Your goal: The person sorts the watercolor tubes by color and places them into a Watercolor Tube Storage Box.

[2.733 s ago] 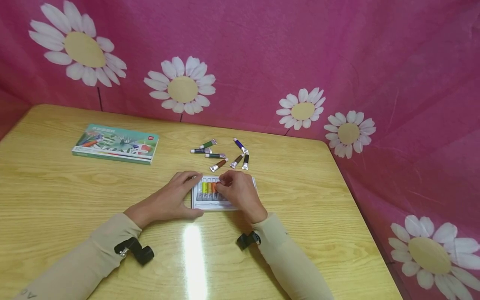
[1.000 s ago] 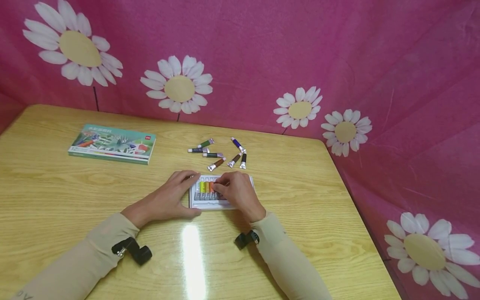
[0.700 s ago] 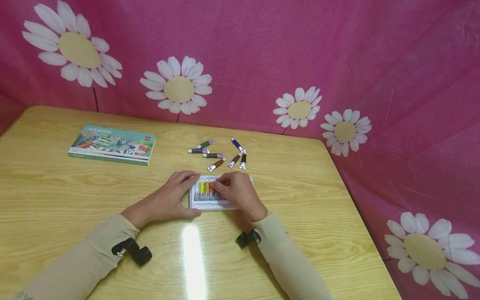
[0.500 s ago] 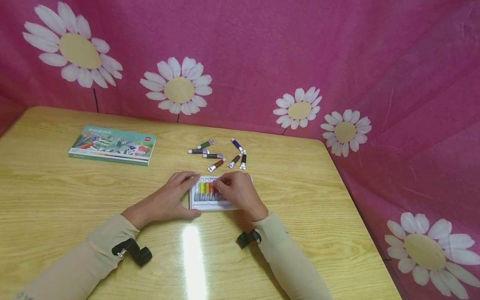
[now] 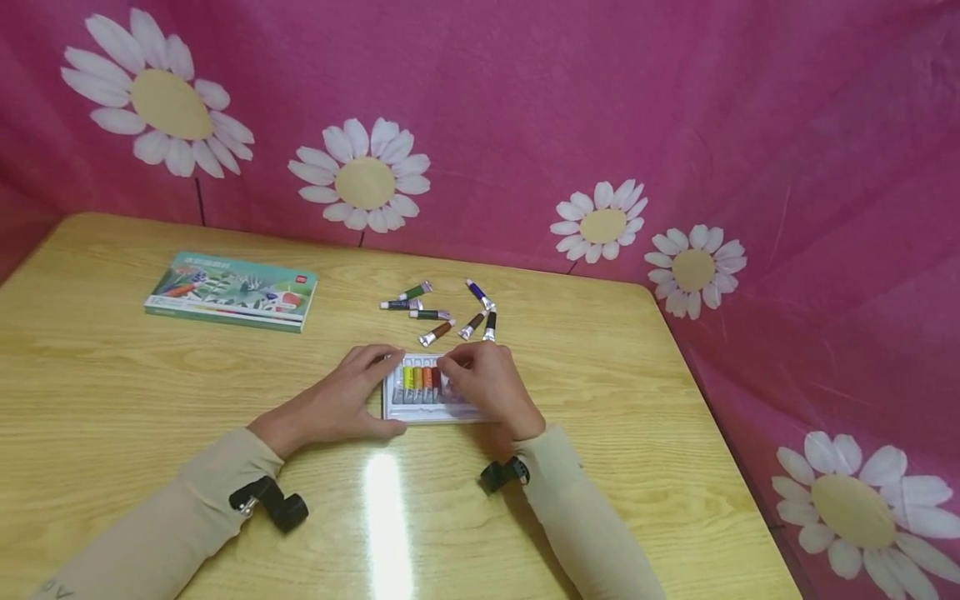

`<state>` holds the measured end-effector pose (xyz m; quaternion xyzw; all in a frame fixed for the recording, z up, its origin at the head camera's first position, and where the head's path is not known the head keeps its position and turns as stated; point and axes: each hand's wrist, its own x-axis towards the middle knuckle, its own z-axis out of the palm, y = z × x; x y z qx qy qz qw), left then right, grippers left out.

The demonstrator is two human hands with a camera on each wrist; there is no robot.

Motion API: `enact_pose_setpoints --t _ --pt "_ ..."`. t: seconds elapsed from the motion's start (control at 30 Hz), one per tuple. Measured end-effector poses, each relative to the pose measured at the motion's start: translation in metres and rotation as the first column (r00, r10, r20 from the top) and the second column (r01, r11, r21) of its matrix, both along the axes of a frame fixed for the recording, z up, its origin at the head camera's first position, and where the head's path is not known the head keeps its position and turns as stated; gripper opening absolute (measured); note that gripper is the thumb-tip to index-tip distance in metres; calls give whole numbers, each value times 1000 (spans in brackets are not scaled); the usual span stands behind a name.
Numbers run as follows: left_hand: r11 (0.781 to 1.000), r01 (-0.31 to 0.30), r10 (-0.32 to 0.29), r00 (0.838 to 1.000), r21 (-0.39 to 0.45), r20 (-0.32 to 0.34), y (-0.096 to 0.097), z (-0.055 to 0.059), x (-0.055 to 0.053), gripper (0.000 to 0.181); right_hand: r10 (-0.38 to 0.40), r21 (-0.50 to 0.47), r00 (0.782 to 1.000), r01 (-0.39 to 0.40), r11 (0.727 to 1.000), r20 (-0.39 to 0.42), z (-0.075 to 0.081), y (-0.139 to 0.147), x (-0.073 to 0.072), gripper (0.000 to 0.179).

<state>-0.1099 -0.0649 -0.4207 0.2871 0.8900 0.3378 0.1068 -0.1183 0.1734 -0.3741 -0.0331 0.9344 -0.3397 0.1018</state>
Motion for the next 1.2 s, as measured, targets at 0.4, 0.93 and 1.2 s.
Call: enact_pose_setpoints --t 0.4,0.93,1.2 --pt "1000 3 -3 1000 10 -8 0 -3 0 107 -57 21 996 59 998 -69 13 11 -11 26" --pt "1000 3 -3 1000 1 -13 0 -4 -1 108 -88 81 993 95 992 -84 21 38 -61 25" --pt "1000 -2 2 1000 6 3 -1 -3 0 108 -85 136 986 105 985 -146 20 42 -86 19"
